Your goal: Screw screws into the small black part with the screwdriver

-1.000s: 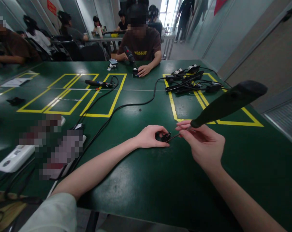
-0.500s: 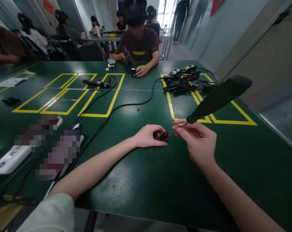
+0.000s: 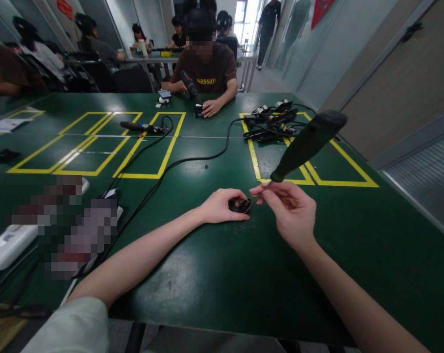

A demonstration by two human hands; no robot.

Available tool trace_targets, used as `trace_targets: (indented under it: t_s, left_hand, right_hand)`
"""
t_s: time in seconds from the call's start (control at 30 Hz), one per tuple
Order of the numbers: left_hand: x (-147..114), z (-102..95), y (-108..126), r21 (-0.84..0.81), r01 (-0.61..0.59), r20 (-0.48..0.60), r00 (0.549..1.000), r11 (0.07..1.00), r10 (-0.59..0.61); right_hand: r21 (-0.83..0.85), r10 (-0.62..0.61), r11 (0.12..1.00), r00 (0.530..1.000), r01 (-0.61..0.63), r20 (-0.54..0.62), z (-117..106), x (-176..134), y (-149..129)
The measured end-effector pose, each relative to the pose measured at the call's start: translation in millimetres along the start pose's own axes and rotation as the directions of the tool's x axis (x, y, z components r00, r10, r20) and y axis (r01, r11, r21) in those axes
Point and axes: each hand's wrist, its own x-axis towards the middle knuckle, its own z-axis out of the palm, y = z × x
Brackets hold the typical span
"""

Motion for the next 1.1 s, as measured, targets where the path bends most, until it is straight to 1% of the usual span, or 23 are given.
trace_targets:
  t_s: [0.1, 0.27, 0.33, 0.5, 0.57, 0.63, 0.7, 0.77, 0.83, 0.9, 1.0, 1.1]
  left_hand:
    - [0, -0.3, 1, 0.006, 0.017, 0.000, 1.000, 1.000, -0.017]
    - [1, -0.3, 1, -0.002, 0.011, 0.004, 1.000, 1.000, -0.011]
    - [1, 0.1, 0, -0.007, 0.007, 0.004, 1.000, 1.000, -0.007]
    - [1, 1.0, 0, -0.013, 0.040, 0.012, 0.999, 0.999, -0.039]
    - [1, 1.0, 0, -0.015, 0.038, 0.012, 0.999, 0.999, -0.038]
    - [1, 0.9, 0, -0.017, 0.027, 0.004, 1.000, 0.999, -0.027]
    - [1, 0.8, 0, -0.021, 0.016, 0.001, 1.000, 1.000, -0.016]
    - [1, 0.6, 0, -0.023, 0.014, 0.002, 1.000, 1.000, -0.014]
    - [1, 0.3, -1, -0.020, 0.016, 0.004, 1.000, 1.000, -0.016]
    - [1, 0.0, -1, -0.016, 0.013, 0.002, 1.000, 1.000, -0.013]
    - [1, -0.4, 0, -0.011, 0.013, 0.003, 1.000, 1.000, -0.013]
    - [1, -0.5, 0, -0.010, 0.020, 0.005, 1.000, 1.000, -0.020]
  right_hand:
    - [0.004, -0.040, 0.999, 0.999, 0.040, 0.020, -1, 2, -3]
    - [-0.154, -0.139, 0.978, 0.989, 0.143, 0.041, -5, 5, -9]
    - [-0.162, -0.133, 0.977, 0.990, 0.137, 0.038, -5, 4, -9]
    - [-0.086, -0.063, 0.994, 0.998, 0.063, -0.004, -5, 1, -5]
    - [-0.089, -0.084, 0.992, 0.996, 0.084, 0.006, -7, 1, -5]
    - [-0.136, -0.123, 0.983, 0.992, 0.125, 0.022, -9, 2, -6]
    - [-0.185, -0.138, 0.973, 0.990, 0.139, 0.021, -11, 3, -8]
    - [-0.188, -0.118, 0.975, 0.993, 0.116, 0.004, -11, 2, -9]
    - [-0.146, -0.092, 0.985, 0.996, 0.091, -0.001, -11, 1, -8]
    - [-0.120, -0.081, 0.989, 0.996, 0.084, 0.027, -12, 0, -7]
    - [-0.130, -0.131, 0.982, 0.989, 0.139, 0.067, -13, 0, -5]
    - [-0.168, -0.186, 0.967, 0.982, 0.190, 0.037, -14, 2, -5]
